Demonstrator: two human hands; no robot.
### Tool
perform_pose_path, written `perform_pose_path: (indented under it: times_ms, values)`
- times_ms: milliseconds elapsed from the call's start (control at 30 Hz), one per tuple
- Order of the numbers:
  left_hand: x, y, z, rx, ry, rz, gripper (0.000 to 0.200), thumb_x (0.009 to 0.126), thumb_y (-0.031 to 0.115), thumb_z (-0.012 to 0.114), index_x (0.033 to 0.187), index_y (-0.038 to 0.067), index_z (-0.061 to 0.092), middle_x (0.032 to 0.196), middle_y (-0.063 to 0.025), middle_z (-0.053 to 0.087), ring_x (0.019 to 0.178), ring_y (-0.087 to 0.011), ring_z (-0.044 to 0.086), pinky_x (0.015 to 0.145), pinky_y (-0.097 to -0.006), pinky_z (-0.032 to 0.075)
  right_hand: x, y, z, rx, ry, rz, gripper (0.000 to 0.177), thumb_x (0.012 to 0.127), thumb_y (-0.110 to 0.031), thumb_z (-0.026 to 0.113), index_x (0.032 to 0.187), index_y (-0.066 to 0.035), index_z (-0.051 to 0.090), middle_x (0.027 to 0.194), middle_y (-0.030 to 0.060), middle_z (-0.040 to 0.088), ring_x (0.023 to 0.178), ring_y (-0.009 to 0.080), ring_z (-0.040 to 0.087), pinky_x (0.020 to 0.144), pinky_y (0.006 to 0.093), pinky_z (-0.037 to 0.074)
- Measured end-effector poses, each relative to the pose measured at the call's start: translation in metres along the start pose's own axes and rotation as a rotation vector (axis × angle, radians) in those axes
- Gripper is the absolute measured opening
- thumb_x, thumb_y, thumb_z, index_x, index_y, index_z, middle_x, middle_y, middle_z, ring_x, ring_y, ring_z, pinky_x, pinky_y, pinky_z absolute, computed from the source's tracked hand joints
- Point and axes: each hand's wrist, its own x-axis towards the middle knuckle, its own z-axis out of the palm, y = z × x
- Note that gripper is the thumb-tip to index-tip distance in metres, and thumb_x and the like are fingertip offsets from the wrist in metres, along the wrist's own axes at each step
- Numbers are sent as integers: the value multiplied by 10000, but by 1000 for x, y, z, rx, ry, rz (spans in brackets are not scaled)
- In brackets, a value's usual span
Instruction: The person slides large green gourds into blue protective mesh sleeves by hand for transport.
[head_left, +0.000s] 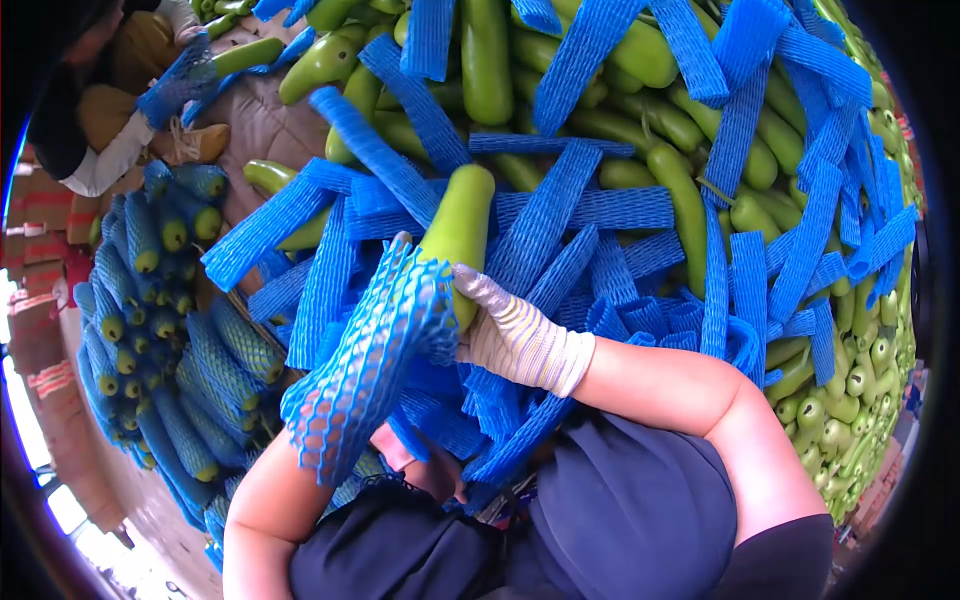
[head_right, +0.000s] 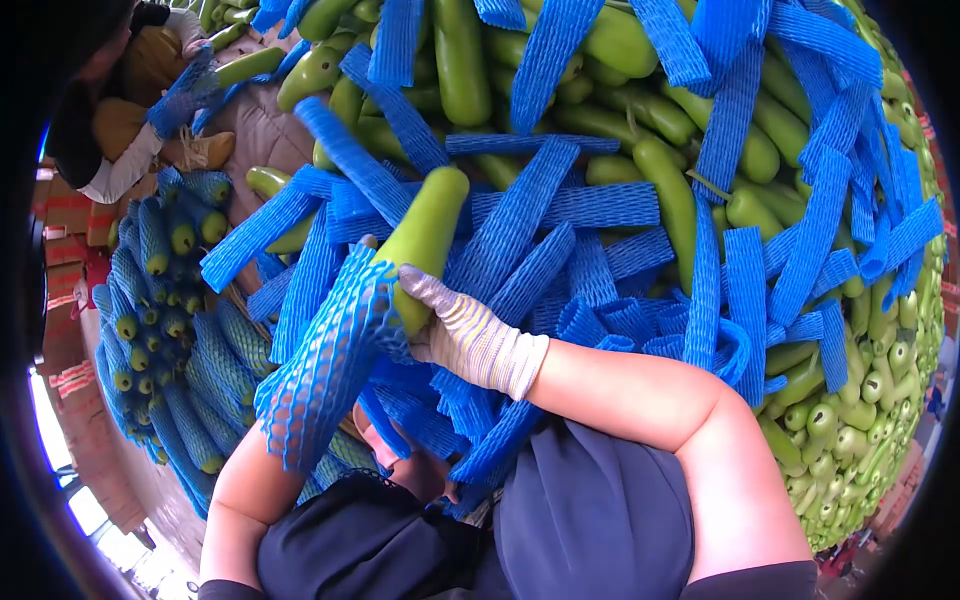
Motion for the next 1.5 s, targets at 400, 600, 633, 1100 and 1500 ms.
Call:
perform_pose_path:
  times_ms: [400,600,633,1100,1500]
  values:
    - [-8,-19,-5,-561,-13,-129,522,876,181,662,1329,6,469,1335,-150,543,1211,-288,559,1037,-425,447,19,-36,-13,-717,213,-468,202,874,-168,727,996,-21,663,870,10,677,773,45,582,710,213,482]
    - [-52,-44,-19,-823,-24,-189,589,877,188,673,1369,-20,424,1364,-159,521,1232,-288,549,1051,-435,437,26,-60,-25,-670,257,-564,218,854,-133,739,1007,0,658,889,19,682,799,66,607,765,225,493]
    - [-59,-49,-26,-867,-27,-197,600,878,190,675,1375,-24,416,1369,-161,517,1235,-288,548,1053,-436,436,27,-63,-24,-665,271,-579,212,856,-131,736,1006,-2,660,886,19,680,803,67,605,769,224,491]
    - [-85,-52,-70,-283,-424,11,406,905,138,655,1267,-31,580,1246,-148,605,1120,-242,607,986,-374,469,-10,-33,-16,-43,-57,122,543,862,-406,713,1238,-60,532,1086,52,640,926,160,647,832,344,552]
    - [-108,-160,-127,-1115,-192,-194,1096,666,669,754,1442,13,343,1239,-237,565,1082,-349,612,926,-498,519,-30,-19,52,-754,-349,141,1034,772,-630,702,1496,-24,281,1471,166,387,1255,330,506,1029,447,418]
